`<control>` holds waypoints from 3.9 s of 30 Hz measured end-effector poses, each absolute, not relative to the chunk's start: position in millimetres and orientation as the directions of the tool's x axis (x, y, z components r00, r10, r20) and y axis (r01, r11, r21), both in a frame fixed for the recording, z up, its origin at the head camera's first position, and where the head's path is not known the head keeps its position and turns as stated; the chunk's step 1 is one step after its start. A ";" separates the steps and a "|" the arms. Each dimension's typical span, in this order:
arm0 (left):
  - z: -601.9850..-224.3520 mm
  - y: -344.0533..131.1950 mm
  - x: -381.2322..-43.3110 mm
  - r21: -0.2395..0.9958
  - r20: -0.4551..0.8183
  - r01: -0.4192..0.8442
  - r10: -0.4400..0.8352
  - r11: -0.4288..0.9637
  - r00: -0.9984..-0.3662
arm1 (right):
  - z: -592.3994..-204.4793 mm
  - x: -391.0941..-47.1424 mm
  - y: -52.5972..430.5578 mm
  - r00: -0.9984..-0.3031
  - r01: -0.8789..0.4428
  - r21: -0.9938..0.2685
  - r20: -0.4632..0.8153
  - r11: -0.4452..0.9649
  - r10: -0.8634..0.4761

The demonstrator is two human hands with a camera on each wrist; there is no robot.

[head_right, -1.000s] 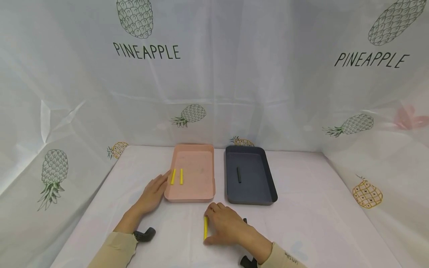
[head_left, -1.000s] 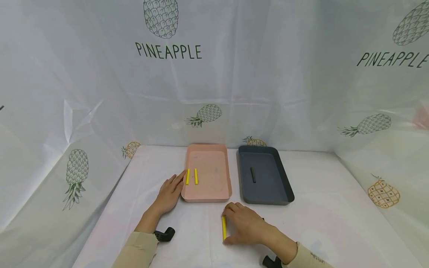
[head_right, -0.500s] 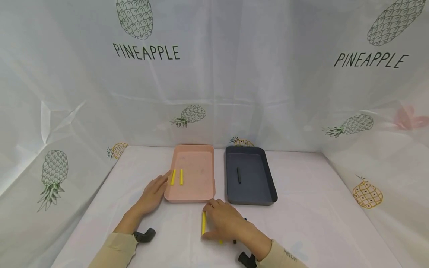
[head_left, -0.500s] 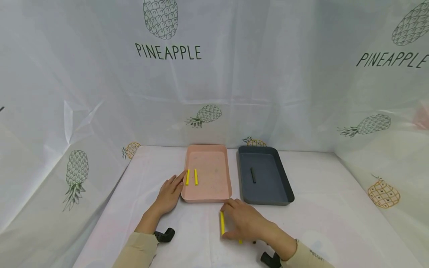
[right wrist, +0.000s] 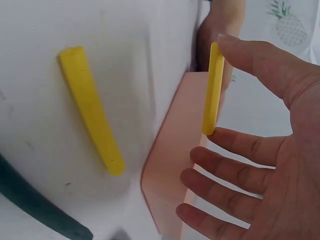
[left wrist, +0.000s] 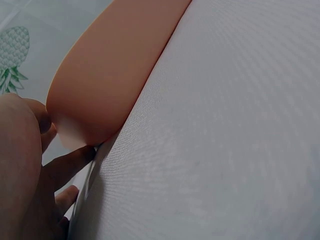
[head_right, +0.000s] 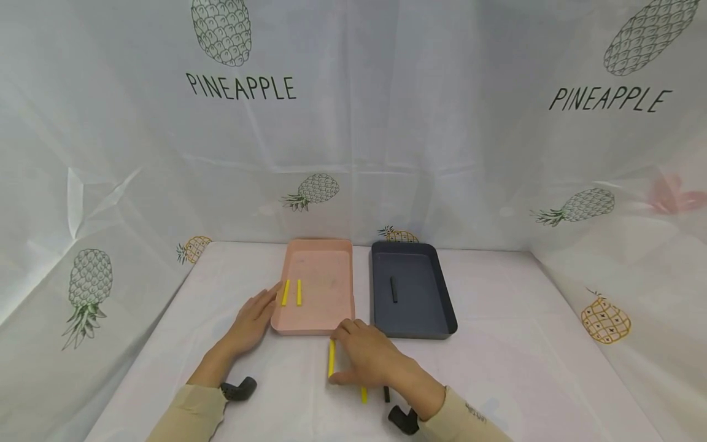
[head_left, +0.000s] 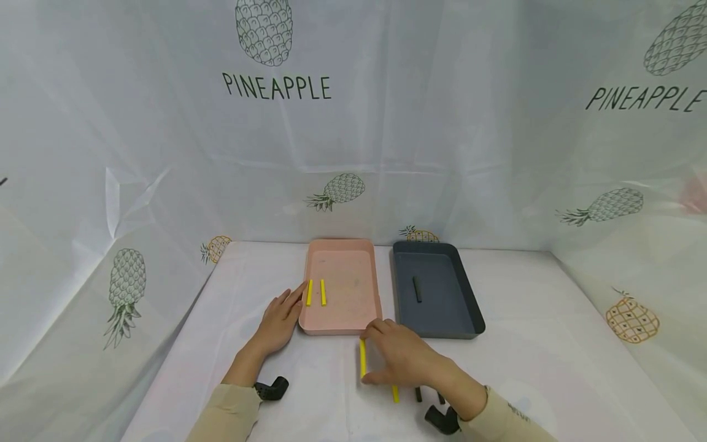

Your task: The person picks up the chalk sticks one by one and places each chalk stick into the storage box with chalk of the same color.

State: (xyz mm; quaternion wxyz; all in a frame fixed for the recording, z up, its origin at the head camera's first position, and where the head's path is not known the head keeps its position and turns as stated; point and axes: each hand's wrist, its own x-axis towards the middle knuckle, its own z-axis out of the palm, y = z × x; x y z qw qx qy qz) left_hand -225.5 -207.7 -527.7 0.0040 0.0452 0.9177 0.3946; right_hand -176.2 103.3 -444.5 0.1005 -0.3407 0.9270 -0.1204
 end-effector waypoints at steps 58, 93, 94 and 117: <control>-533.9 -207.7 -228.3 0.709 0.007 0.053 0.069 0.703 -0.998 | -418.6 -236.4 70.8 -0.766 -0.605 -0.319 -0.017 0.729 -0.643; -534.3 -207.6 -224.4 0.718 0.027 0.074 0.079 0.693 -0.997 | -433.9 -273.4 43.0 -0.802 -0.526 -0.326 -0.115 0.785 -0.586; -534.3 -207.6 -224.6 0.718 0.027 0.075 0.080 0.692 -0.996 | -434.9 -274.4 42.3 -0.804 -0.523 -0.326 -0.118 0.787 -0.583; -532.9 -205.4 -227.3 0.703 0.013 0.056 0.066 0.709 -0.998 | -457.5 -296.0 27.5 -0.823 -0.513 -0.315 -0.087 0.799 -0.562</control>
